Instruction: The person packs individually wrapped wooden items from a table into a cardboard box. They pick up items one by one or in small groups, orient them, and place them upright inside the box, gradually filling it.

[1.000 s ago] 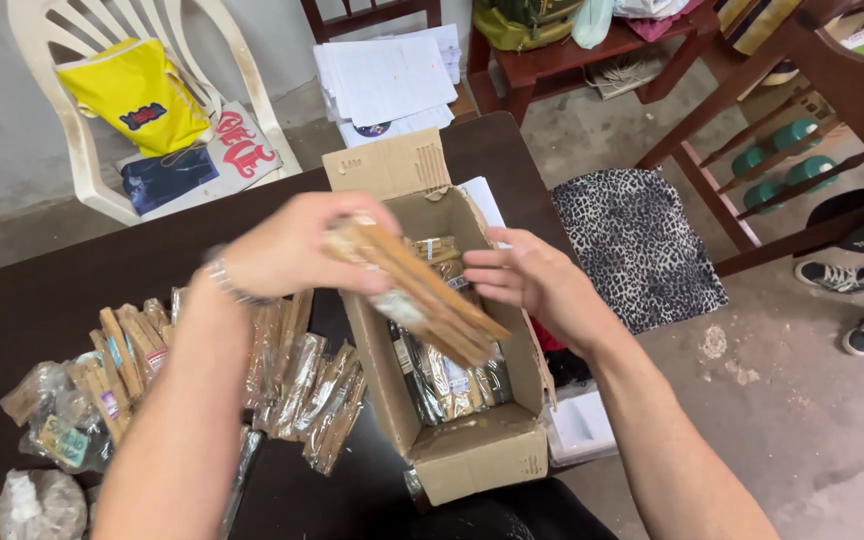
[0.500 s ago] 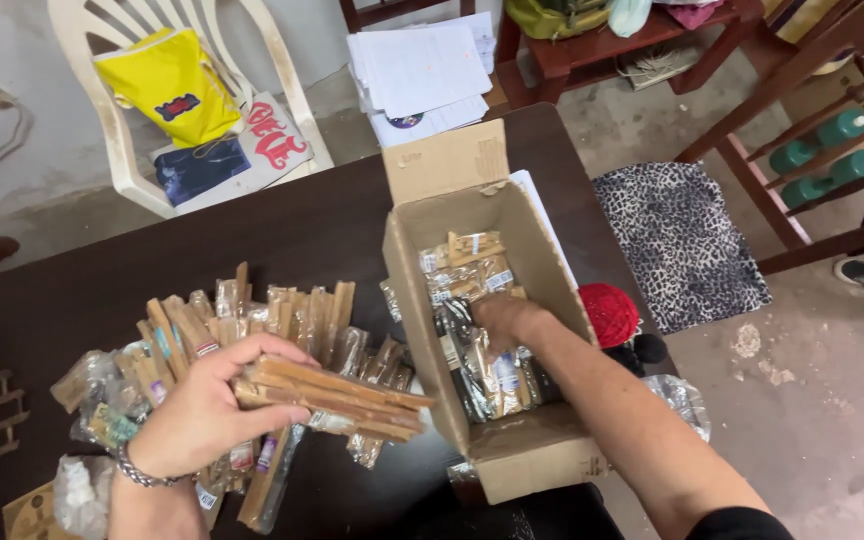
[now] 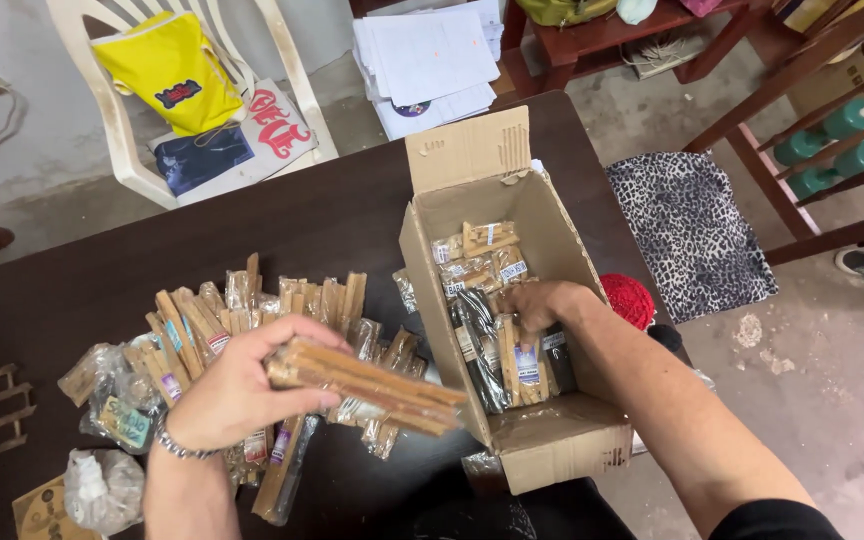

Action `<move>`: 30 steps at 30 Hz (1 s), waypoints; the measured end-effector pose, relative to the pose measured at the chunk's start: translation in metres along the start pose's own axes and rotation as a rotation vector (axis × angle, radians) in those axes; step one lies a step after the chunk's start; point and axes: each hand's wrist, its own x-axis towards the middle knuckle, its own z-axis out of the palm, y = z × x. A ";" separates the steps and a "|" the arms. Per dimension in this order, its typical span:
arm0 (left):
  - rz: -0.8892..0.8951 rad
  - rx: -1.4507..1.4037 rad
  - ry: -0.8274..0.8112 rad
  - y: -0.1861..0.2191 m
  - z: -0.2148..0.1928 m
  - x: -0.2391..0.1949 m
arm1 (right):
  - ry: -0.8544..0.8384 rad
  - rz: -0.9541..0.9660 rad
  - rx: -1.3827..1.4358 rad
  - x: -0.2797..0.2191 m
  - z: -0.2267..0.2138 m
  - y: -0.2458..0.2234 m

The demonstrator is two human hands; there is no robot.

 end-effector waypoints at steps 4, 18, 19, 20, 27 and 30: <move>0.135 0.058 -0.024 0.012 0.004 0.041 | 0.035 -0.060 -0.188 0.036 0.010 0.023; -0.219 -0.012 0.048 0.018 0.030 0.075 | -0.106 -0.111 -0.029 0.062 0.009 0.026; -0.234 -0.033 0.053 0.012 0.030 0.070 | -0.173 -0.047 0.177 0.074 0.014 0.031; -0.233 -0.033 0.056 0.009 0.029 0.064 | -0.172 -0.047 0.173 0.073 0.009 0.031; -0.122 -0.011 0.210 0.001 0.015 0.030 | -0.023 -0.088 -0.214 -0.019 -0.002 -0.013; 0.020 0.014 0.289 -0.003 0.008 0.030 | 0.070 -0.098 -0.240 -0.068 0.002 -0.017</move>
